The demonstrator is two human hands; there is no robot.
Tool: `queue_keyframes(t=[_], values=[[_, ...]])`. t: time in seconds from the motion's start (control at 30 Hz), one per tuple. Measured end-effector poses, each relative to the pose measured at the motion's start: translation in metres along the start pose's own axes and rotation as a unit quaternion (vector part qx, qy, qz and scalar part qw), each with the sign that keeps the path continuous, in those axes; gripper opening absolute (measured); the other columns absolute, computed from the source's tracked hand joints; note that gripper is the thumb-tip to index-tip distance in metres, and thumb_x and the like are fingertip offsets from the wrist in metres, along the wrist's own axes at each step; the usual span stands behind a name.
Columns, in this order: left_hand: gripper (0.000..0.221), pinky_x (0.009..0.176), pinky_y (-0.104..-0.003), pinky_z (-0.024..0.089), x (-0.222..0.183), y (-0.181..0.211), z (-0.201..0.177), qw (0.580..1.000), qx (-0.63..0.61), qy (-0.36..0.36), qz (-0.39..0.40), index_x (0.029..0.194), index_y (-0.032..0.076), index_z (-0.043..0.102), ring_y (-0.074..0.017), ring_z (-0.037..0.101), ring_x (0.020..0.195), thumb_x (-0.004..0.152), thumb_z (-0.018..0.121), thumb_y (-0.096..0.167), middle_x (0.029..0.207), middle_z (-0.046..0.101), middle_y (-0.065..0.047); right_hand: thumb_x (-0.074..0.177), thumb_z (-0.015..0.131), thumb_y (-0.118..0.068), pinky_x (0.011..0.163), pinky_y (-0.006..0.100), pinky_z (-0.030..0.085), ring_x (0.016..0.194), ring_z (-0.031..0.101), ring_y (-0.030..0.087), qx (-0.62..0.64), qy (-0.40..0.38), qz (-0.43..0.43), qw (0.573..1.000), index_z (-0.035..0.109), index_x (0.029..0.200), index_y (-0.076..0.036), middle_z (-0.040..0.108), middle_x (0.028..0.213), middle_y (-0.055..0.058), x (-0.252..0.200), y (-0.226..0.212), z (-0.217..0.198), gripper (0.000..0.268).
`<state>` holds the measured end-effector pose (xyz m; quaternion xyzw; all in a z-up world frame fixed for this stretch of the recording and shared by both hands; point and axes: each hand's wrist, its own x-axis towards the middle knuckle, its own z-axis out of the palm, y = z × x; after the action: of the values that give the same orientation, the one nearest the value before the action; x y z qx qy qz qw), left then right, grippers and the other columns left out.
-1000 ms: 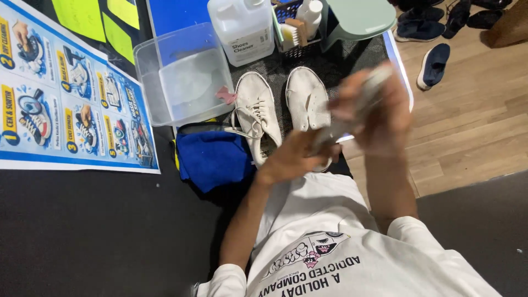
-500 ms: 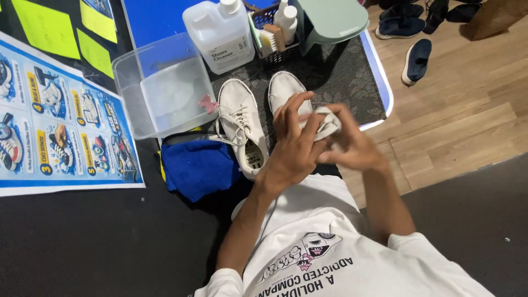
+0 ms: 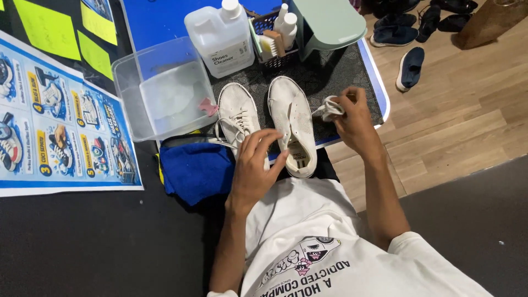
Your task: Removing shoelaces from a pair of white sneakers at a shoe cleaning station.
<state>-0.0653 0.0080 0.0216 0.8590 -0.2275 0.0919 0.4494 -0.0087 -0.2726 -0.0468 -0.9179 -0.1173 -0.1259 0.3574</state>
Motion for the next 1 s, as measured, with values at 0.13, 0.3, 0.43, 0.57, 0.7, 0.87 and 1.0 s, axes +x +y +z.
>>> queue_keyframes(t=[0.13,0.3,0.43,0.57,0.7,0.87,1.0], values=[[0.033,0.102,-0.047,0.044,-0.028,-0.005,0.007,0.998,0.058,0.005,-0.013,0.125,0.009,0.066,-0.0301,0.061,0.118,0.095,0.073,0.023,0.117,0.063,-0.01,0.083,0.077,0.009,0.078,0.054,0.059,0.099,0.063,0.053,-0.092,-0.026,-0.036,0.995,0.063,0.122,0.009,0.055,0.108,0.029,0.002,-0.01,0.005,0.041],[0.039,0.105,-0.051,0.033,-0.057,-0.01,0.005,0.977,0.203,0.016,-0.063,0.123,0.013,0.063,-0.027,0.053,0.121,0.093,0.075,0.032,0.119,0.054,-0.007,0.079,0.082,0.003,0.093,0.055,0.057,0.115,0.059,0.052,-0.112,-0.053,-0.021,0.992,0.046,0.127,0.006,0.047,0.126,0.027,-0.001,-0.017,0.004,0.059],[0.033,0.102,-0.052,0.031,-0.06,-0.007,0.0,0.977,0.199,0.015,-0.07,0.121,0.012,0.063,-0.0258,0.054,0.117,0.095,0.074,0.03,0.114,0.055,-0.006,0.089,0.071,0.006,0.099,0.062,0.054,0.124,0.053,0.056,-0.091,-0.129,0.125,0.98,0.032,0.154,0.002,0.042,0.139,0.036,0.011,-0.054,-0.018,0.076],[0.042,0.105,-0.051,0.03,-0.057,-0.009,0.016,0.974,0.224,0.002,-0.046,0.128,0.011,0.062,-0.0215,0.058,0.113,0.092,0.076,0.026,0.113,0.058,-0.006,0.092,0.074,-0.005,0.102,0.061,0.049,0.12,0.062,0.049,-0.157,-0.115,0.059,0.979,0.05,0.149,0.002,0.06,0.128,0.033,0.001,-0.033,-0.008,0.062],[0.04,0.105,-0.056,0.027,-0.052,0.0,0.024,0.968,0.244,0.032,-0.039,0.125,0.01,0.063,-0.0278,0.055,0.118,0.09,0.076,0.024,0.116,0.054,-0.01,0.102,0.069,-0.02,0.116,0.077,0.007,0.124,0.066,0.036,-0.231,-0.095,0.021,0.968,0.066,0.141,-0.009,0.071,0.128,0.018,-0.014,-0.025,-0.005,0.041],[0.057,0.105,-0.058,0.021,-0.05,0.01,0.058,0.978,0.208,0.009,0.03,0.133,0.014,0.06,-0.0291,0.046,0.131,0.087,0.074,0.044,0.129,0.052,-0.012,0.105,0.067,-0.024,0.116,0.07,0.021,0.134,0.056,0.034,-0.212,-0.08,0.03,0.974,0.066,0.137,-0.011,0.067,0.135,0.015,0.006,-0.038,-0.006,0.035],[0.04,0.105,-0.058,0.03,-0.047,0.0,0.08,0.974,0.207,-0.026,0.089,0.116,0.009,0.064,-0.0315,0.055,0.121,0.083,0.08,0.025,0.095,0.057,-0.006,0.094,0.073,-0.035,0.094,0.068,0.049,0.13,0.055,0.047,-0.28,-0.15,0.105,0.942,0.057,0.146,-0.014,0.058,0.142,0.024,0.018,-0.035,-0.002,0.058]])
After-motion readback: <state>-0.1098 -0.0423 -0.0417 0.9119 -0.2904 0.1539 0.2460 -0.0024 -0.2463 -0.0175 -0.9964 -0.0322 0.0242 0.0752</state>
